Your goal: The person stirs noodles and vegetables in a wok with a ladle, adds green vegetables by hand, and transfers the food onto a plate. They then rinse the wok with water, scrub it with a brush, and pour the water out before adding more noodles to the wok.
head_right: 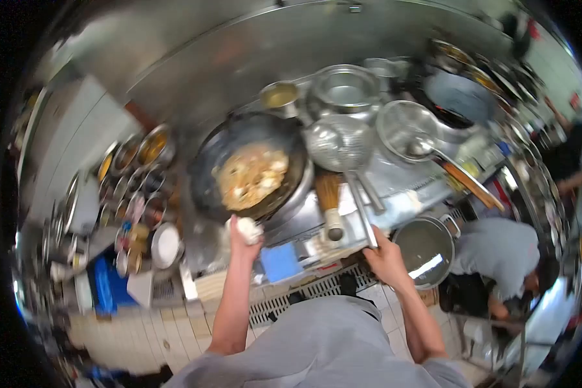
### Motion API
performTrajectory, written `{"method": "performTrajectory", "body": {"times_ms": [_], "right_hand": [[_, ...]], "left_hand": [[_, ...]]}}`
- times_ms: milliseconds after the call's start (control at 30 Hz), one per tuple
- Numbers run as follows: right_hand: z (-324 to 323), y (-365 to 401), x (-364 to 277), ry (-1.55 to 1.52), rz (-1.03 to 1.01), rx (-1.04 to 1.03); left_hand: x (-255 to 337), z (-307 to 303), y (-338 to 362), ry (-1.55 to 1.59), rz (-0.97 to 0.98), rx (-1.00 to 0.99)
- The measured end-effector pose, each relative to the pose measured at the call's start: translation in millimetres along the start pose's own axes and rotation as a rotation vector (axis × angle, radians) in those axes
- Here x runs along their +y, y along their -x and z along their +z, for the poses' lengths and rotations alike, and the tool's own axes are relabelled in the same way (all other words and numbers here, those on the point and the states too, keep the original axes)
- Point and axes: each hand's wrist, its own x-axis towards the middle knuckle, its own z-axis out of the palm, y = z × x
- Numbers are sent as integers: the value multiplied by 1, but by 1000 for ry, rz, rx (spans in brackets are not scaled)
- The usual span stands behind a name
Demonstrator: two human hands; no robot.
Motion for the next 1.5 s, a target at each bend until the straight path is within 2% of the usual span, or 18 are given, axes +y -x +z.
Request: {"method": "performTrajectory", "body": {"times_ms": [133, 167, 200, 233, 267, 300, 333, 400, 467, 533, 567, 633, 667, 833, 1000, 1133, 1400, 1500], "right_hand": [[5, -24, 53, 272, -15, 105], [19, -35, 89, 307, -55, 131], [17, -33, 78, 295, 100, 63], [23, -34, 87, 342, 199, 42], [28, -32, 95, 327, 160, 79], [30, -25, 104, 320, 102, 100], [29, -13, 111, 295, 136, 195], [34, 6, 116, 252, 184, 360], [30, 48, 114, 141, 255, 591], [53, 103, 149, 90, 354, 917], [61, 139, 151, 74, 616, 871], [121, 219, 218, 180, 887, 925], [148, 264, 214, 109, 1064, 875], [295, 444, 180, -5, 1531, 628], [374, 501, 151, -205, 1753, 696], [383, 500, 157, -236, 1554, 996], [344, 538, 191, -227, 1333, 1237], [318, 583, 185, -291, 1318, 1334]], "left_hand": [[-1, -18, -33, 8, 132, 138], [7, -44, -48, -84, 162, -44], [6, -28, -36, -112, 201, 110], [10, -41, -44, -163, 187, 40], [14, -53, -55, -214, 146, 0], [8, -62, -54, -347, 296, 9], [13, -42, -24, -249, 119, -4], [14, -32, 18, -274, 41, 82], [7, -79, 13, -330, 48, -352], [-16, -61, 41, -934, 255, -297], [-24, -51, 53, -1231, 374, -262], [-33, -46, 61, -1767, 728, -574], [-31, -24, 88, -2040, 617, -604], [-38, -26, 84, -2297, 484, -722], [-42, -29, 86, -2370, 545, -744], [-39, -9, 127, -2579, 697, -652], [-124, 15, 230, -2254, 902, -1392], [-188, 14, 278, -2321, 692, -1535]]}}
